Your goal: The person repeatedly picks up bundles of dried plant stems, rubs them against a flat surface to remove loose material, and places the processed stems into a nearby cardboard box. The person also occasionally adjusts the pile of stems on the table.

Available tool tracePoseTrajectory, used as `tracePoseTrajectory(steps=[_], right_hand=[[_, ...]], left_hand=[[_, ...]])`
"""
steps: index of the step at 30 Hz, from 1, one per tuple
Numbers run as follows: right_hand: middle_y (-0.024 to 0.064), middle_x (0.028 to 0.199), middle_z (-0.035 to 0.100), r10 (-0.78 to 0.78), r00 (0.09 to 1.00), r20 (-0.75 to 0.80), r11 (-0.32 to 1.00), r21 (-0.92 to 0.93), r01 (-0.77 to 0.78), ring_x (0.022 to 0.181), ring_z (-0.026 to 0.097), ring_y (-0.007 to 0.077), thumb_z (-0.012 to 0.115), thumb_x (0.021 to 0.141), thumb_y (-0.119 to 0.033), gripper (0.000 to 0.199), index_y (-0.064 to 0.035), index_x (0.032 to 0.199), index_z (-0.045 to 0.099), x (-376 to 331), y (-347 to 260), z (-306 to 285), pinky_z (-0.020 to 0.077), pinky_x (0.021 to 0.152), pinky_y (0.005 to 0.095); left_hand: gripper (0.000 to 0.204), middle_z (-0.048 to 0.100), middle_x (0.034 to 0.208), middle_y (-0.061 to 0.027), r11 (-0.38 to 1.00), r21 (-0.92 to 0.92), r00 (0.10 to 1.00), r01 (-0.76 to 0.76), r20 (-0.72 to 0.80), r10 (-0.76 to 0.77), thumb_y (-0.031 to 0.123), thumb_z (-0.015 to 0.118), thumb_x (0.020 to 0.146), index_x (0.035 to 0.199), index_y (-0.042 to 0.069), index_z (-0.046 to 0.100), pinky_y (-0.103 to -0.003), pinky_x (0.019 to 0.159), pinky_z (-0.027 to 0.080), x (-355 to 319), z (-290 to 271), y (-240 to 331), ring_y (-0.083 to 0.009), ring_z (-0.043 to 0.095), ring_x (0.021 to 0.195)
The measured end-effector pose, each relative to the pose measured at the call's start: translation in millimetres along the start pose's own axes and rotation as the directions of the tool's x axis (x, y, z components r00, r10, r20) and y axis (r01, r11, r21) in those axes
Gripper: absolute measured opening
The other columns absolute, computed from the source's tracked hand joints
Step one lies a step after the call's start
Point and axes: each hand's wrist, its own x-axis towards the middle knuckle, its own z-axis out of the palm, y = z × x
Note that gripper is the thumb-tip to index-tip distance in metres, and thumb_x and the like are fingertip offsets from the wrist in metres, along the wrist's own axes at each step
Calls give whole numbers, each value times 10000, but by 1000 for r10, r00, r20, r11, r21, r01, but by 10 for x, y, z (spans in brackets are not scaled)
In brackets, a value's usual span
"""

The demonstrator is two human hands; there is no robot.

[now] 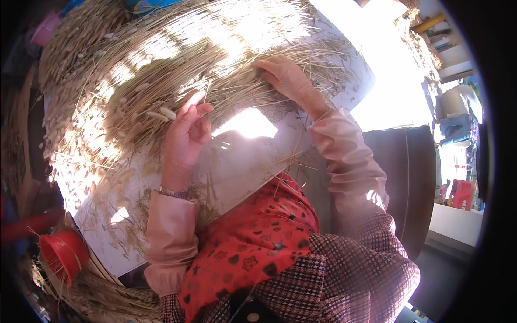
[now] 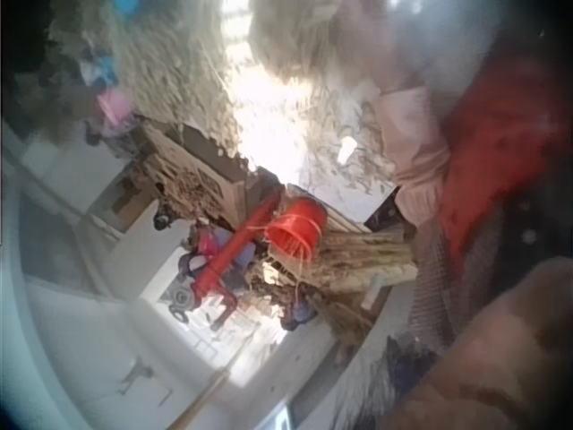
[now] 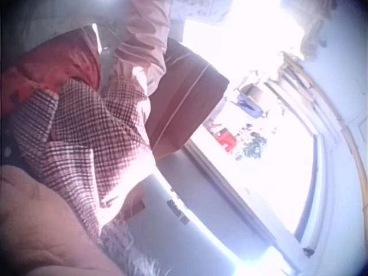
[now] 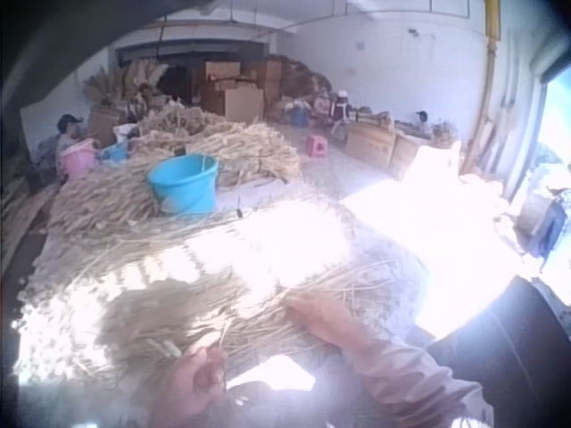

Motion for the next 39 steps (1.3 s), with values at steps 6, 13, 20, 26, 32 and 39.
tracePoseTrajectory(steps=[6,13,20,26,32,39], right_hand=[[80,960,648,33,999,15,999,-8,-33,938,601,290,678,758,-115,377,-136,1130,621,196,27,230,509,810,377],[65,985,630,34,989,147,964,258,-72,929,602,259,679,797,-88,249,-124,1040,640,308,138,326,508,818,326],[15,958,638,359,925,-127,546,832,-98,939,587,129,584,952,-134,78,-62,950,614,578,-217,-407,447,860,283],[103,855,668,139,470,-872,899,310,310,675,631,162,463,1014,-151,259,-56,827,615,608,-943,-1931,535,778,380],[97,820,665,-19,983,-181,980,-196,-17,609,613,189,614,937,-225,212,-46,1048,594,491,-978,-1372,471,553,306],[114,722,634,501,830,245,865,-177,-469,730,645,291,636,854,-472,353,-124,909,668,392,-344,207,501,620,409]], left_hand=[[539,384,1429,-181,994,21,994,-107,-31,108,187,422,1008,1465,-3,208,-412,1027,419,502,-56,-89,-290,473,1250],[538,303,1487,-210,975,-102,980,-196,20,199,206,387,1023,1472,-14,187,-460,1158,254,532,-231,-159,-315,285,1400],[545,300,1498,-196,968,-98,971,-230,43,235,208,383,1025,1475,-21,179,-452,1163,237,499,-208,-165,-296,266,1414],[555,286,1499,-223,966,-97,970,-241,19,244,199,405,1012,1464,-43,192,-467,1168,231,491,-193,-167,-320,263,1415],[558,287,1498,-227,967,-102,971,-234,16,237,189,400,1011,1466,-46,177,-459,1169,232,477,-157,-141,-323,264,1413],[561,280,1505,-221,967,-84,971,-240,6,241,218,385,1017,1468,-44,177,-456,1172,216,488,-212,-164,-318,255,1416]])
